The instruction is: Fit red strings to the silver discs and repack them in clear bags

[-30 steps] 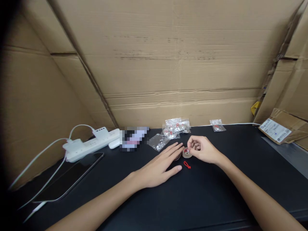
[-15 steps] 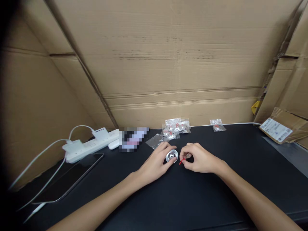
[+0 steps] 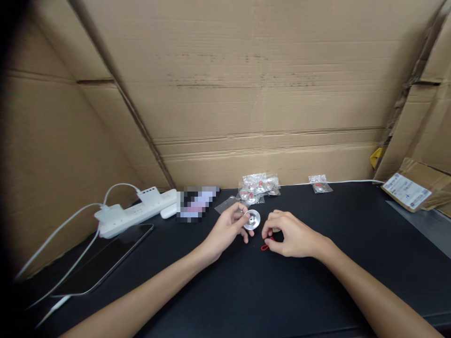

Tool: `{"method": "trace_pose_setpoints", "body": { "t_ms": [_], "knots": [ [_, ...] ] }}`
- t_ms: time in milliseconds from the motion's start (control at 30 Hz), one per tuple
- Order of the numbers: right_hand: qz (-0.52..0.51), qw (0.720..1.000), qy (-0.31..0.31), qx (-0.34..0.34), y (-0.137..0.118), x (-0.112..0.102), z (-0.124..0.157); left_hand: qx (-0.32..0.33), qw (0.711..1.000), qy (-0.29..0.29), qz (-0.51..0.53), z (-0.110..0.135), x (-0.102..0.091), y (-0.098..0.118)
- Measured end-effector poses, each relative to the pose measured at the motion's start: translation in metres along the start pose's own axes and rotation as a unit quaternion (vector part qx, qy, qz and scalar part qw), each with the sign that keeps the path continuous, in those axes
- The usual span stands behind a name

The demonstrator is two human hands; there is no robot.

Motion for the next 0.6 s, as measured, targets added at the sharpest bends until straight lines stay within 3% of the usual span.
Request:
{"method": "trace_pose_setpoints", "body": {
  "t_ms": [167,367,600],
  "knots": [
    [0.011,1.000,-0.016,0.000,0.0006,0.0023,0.0012,-0.037,0.996,0.034,0.074,0.0004,-0.0015,0.0023],
    [0.026,0.999,-0.040,-0.008,-0.0009,0.0090,0.0011,-0.052,0.994,0.042,0.084,0.0019,-0.0012,0.0046],
    [0.021,1.000,-0.010,0.014,-0.0022,0.0049,0.0003,-0.055,0.995,0.038,0.075,0.0018,-0.0002,0.0054]
  ]
}}
Point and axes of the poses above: each hand's wrist, its own z-axis away from the middle knuckle, its own x-axis out of the palm, y = z × x, the point moved 6 cm from there along -z, towards the middle knuckle, and after that the axes turned 12 degrees about x, right-handed, at the moved point
